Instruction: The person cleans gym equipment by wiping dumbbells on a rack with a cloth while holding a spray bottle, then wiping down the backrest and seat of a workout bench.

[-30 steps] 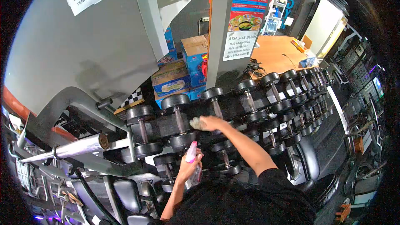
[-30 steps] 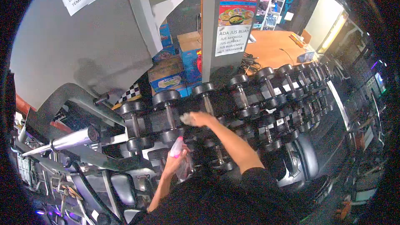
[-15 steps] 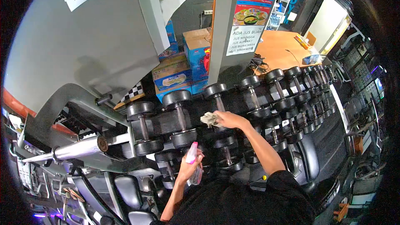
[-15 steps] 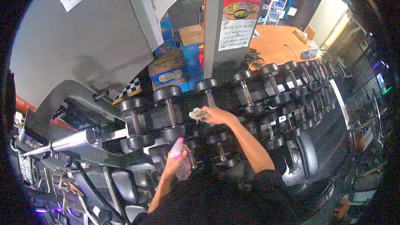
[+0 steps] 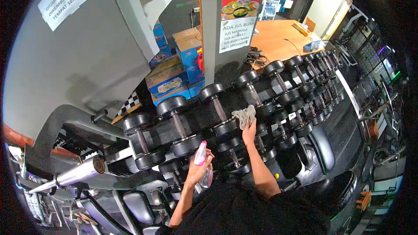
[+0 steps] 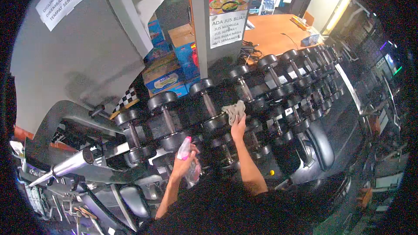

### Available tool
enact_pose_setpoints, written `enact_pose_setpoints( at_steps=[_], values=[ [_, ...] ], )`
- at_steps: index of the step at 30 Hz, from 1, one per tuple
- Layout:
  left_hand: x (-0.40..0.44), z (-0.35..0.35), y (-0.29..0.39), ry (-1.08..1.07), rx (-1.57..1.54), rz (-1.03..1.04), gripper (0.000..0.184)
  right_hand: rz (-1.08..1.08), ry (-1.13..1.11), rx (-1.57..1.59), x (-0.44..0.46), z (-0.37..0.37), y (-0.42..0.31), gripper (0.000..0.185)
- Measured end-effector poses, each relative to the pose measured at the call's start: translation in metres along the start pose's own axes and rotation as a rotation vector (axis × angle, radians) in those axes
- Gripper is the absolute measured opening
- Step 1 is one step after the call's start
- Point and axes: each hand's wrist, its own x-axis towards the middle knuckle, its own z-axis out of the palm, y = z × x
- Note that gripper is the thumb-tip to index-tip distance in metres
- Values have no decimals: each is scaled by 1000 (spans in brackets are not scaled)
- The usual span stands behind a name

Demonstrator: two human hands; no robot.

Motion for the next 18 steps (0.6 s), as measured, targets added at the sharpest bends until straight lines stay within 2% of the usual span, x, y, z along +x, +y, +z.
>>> enact_pose_setpoints(
  at_steps=[1,2,3,5,6,7,9,11,13,17,18],
  values=[
    [-2,1,-1,-3,-10,4,32,57,116,79,5,8,19,50],
    [-4,1,-2,-5,-17,6,32,154,191,145,18,21,74,56],
    [-7,1,-2,-8,-9,5,32,227,234,205,24,29,125,50],
    [-14,3,-2,26,-33,39,21,538,88,449,-8,8,85,40],
    [-18,3,-1,45,-62,45,21,535,22,616,-14,14,114,29],
    [-20,2,-2,45,-64,46,21,732,-1,717,-25,15,111,26],
    [-25,1,-5,76,-79,49,21,829,-442,926,-24,22,135,22],
    [-28,2,-8,81,-90,55,21,878,-362,942,-32,32,110,20],
    [-32,5,-4,76,-98,34,23,818,-364,962,-26,43,93,24],
    [-32,8,-7,87,-97,48,26,720,-193,938,-39,49,56,22],
    [-31,8,-12,91,-96,45,26,604,-3,809,-49,53,48,22]
  ],
)
